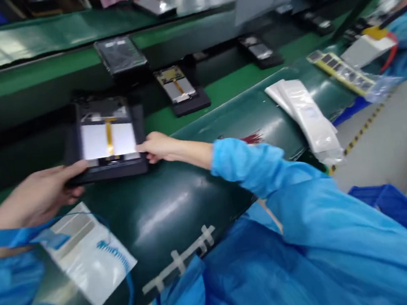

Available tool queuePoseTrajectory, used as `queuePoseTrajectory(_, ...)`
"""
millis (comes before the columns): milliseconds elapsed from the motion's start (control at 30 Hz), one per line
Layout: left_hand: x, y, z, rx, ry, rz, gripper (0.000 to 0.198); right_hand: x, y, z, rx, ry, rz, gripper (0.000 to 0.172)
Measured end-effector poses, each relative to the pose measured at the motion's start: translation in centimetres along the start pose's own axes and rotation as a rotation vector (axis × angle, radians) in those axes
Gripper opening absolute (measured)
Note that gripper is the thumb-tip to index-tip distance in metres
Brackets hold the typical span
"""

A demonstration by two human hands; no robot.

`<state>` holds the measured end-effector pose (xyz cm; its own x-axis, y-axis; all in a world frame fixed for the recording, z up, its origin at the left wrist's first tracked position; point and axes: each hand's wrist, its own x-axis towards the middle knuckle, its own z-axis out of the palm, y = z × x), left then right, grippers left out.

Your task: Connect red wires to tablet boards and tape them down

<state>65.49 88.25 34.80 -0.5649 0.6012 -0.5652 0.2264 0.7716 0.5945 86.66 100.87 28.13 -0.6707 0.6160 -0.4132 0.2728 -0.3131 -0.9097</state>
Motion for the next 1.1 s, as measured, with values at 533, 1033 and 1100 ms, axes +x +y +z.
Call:
queuePoseTrajectory(533,-18.6,-16.8,12.7,0.745,-0.070,0.299,0.060,-23.6,14.6,-13.1,-1.123,0.252,-0.450,0.021)
queuePoseTrajectory(1033,-20.5,-13.1,21.8,0.194,0.054,0.925,0.016,-21.1,13.7,-14.7,-1.397,0.014,-0.445,0.014)
queuePoseTrajectory(1100,-21.0,-13.4,21.2,0.148,0.029,0.887,0.015,-20.9,14.1,-15.9,-1.398,-0.021,-0.434,0.011)
